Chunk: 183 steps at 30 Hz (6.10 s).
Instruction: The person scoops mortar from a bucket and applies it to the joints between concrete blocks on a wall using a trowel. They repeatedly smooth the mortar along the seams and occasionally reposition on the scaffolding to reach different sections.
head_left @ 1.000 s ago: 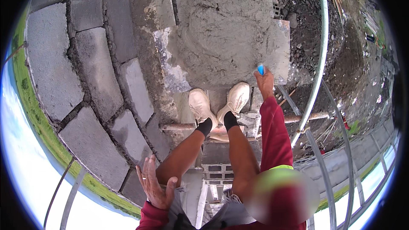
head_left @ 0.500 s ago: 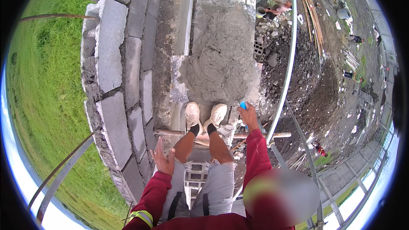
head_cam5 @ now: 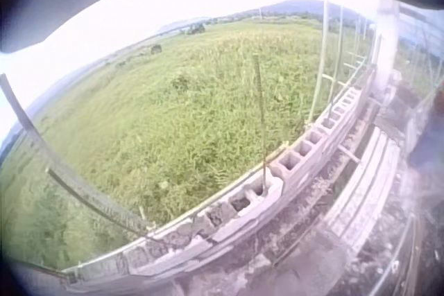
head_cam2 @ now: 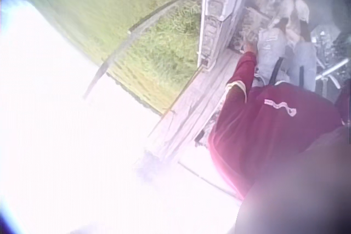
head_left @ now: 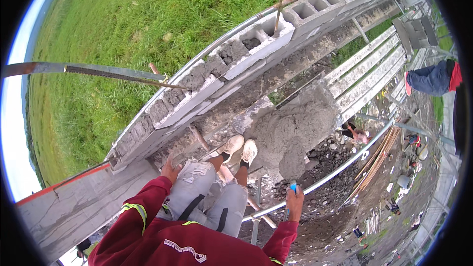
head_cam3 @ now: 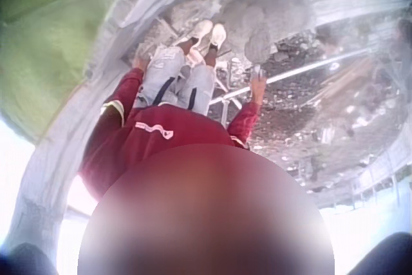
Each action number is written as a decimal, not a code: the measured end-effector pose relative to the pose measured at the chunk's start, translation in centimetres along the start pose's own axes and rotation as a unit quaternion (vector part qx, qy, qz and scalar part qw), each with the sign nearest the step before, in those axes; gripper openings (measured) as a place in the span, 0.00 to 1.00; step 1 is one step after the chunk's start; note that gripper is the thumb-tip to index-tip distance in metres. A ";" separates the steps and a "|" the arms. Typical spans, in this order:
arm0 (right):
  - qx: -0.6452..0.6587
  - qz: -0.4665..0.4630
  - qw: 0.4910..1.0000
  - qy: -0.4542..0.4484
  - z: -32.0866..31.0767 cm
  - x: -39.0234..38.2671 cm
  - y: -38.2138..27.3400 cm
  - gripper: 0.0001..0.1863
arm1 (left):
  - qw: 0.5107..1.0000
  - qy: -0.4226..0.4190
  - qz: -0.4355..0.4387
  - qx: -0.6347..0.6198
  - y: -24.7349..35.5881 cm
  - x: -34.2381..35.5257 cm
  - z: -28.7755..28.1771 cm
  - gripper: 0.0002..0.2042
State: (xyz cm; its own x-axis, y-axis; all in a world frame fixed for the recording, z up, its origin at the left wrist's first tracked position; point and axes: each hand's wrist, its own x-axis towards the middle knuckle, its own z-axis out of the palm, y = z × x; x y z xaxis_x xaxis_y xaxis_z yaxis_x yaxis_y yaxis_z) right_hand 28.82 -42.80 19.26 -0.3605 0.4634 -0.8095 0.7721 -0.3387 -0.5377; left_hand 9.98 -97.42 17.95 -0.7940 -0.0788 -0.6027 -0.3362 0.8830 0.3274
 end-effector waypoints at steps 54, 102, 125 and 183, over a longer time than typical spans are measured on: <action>-0.544 -0.256 0.672 -0.433 79.0 -25.3 1.6 0.16 | 0.453 0.250 -0.489 -0.702 1.4 -30.0 30.1 0.42; -0.336 -0.005 0.941 -0.029 16.4 19.8 10.2 0.13 | 0.962 0.105 -0.024 -0.251 -19.6 -6.3 -4.2 0.34; 0.189 0.131 0.941 0.248 26.5 39.4 41.2 0.11 | 0.983 -0.173 0.036 0.050 -23.7 11.1 8.6 0.29; -0.618 -0.435 0.399 -0.520 85.8 -26.0 -7.7 0.11 | 0.832 0.202 -0.468 -0.217 -15.3 -30.6 5.8 0.44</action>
State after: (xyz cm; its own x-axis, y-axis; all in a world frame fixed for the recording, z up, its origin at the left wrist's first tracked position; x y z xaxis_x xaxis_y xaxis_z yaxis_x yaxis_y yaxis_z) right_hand -12.66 -122.55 24.24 -0.2996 -0.8418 -0.4490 -0.4439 0.5396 -0.7154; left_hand 42.37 -105.81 27.23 -0.1566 -0.8650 -0.4767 -0.9853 0.1037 0.1355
